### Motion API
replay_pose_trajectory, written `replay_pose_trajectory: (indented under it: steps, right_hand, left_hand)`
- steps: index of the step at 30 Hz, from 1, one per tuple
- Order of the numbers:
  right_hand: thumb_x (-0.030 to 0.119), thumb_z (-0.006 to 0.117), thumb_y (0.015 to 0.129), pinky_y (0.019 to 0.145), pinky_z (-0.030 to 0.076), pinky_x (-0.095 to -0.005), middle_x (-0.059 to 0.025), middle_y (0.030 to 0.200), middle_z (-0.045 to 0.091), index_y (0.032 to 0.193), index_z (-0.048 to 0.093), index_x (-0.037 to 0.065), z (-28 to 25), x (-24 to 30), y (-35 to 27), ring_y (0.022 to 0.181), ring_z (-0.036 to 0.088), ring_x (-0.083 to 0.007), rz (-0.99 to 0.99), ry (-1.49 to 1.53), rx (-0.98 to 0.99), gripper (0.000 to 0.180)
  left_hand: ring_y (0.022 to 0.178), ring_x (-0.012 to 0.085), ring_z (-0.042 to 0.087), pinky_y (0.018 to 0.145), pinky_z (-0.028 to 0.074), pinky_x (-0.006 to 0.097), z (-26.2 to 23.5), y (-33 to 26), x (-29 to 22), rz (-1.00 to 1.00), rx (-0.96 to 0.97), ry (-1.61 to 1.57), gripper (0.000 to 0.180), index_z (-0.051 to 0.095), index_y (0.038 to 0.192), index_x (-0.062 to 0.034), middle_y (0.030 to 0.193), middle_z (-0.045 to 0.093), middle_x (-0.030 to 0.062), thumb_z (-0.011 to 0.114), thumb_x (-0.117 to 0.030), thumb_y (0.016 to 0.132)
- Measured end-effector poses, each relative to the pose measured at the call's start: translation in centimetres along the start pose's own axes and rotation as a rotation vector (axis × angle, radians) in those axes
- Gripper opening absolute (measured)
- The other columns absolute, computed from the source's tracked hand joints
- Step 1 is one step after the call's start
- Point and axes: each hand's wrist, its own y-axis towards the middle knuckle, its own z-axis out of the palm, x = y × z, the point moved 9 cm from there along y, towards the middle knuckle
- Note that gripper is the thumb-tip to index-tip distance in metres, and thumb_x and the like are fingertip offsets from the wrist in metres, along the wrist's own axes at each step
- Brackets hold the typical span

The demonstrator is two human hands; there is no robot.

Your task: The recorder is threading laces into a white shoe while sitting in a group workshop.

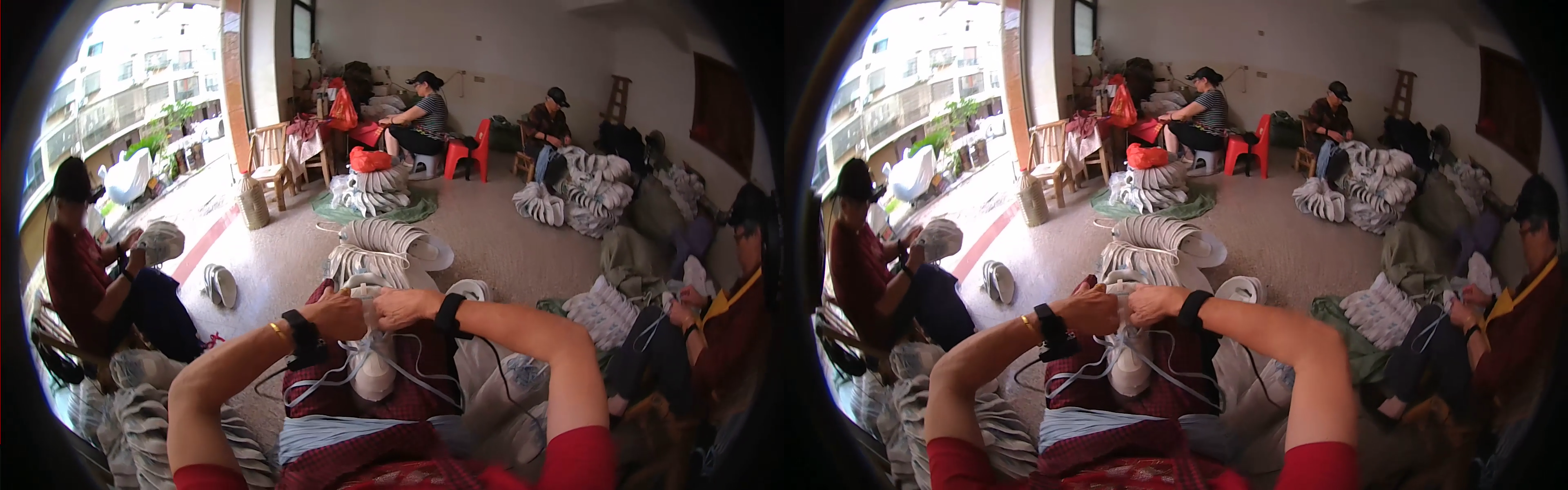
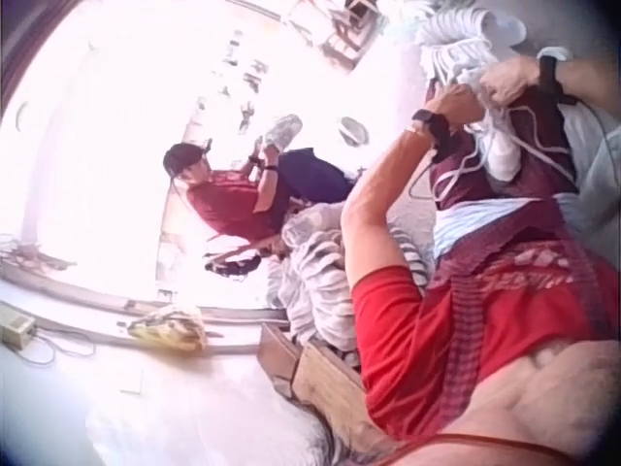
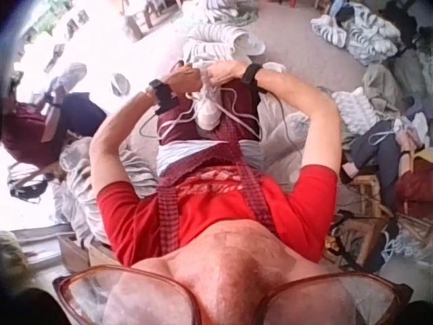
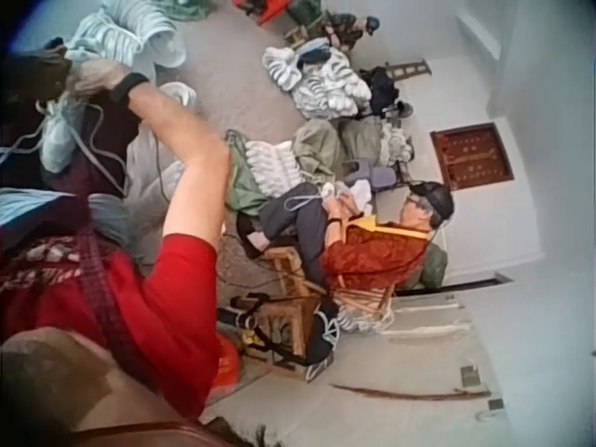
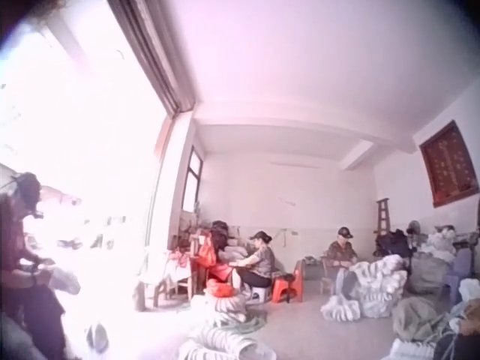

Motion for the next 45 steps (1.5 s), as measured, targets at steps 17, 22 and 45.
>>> replay_pose_trajectory:
  steps: [17,22,45]
  right_hand:
    - [0.029,0.057,0.100,0.059,0.039,-0.0199,0.0054,0.081,0.059,0.094,0.068,0.009,-3.7,0.1,-6.0,0.062,0.046,-0.0039,0.085,1.142,-0.892,0.023]
    - [0.030,0.058,0.100,0.063,0.040,-0.0194,0.0066,0.088,0.059,0.095,0.068,0.010,-2.9,0.1,-6.8,0.067,0.048,-0.0029,0.105,1.221,-0.856,0.023]
    - [0.030,0.061,0.100,0.066,0.041,-0.0191,0.0052,0.089,0.066,0.103,0.073,0.006,-18.5,6.5,-15.5,0.076,0.051,-0.0012,-0.123,0.790,-1.301,0.027]
  left_hand:
    - [0.078,0.0384,0.070,0.064,0.056,0.045,-2.6,-1.3,0.7,-0.610,-0.203,-0.396,0.025,0.070,0.078,0.0042,0.079,0.068,0.0221,0.071,-0.016,0.065]
    - [0.072,0.0409,0.066,0.066,0.054,0.046,-4.2,-3.8,2.3,-0.787,-0.546,-0.622,0.024,0.069,0.078,0.0019,0.076,0.065,0.0231,0.068,-0.021,0.073]
    - [0.053,0.0004,0.036,0.044,0.027,0.019,-18.0,-5.6,-0.4,-0.302,-0.600,-1.653,0.037,0.054,0.133,0.0035,0.072,0.045,-0.0065,0.052,-0.018,0.103]
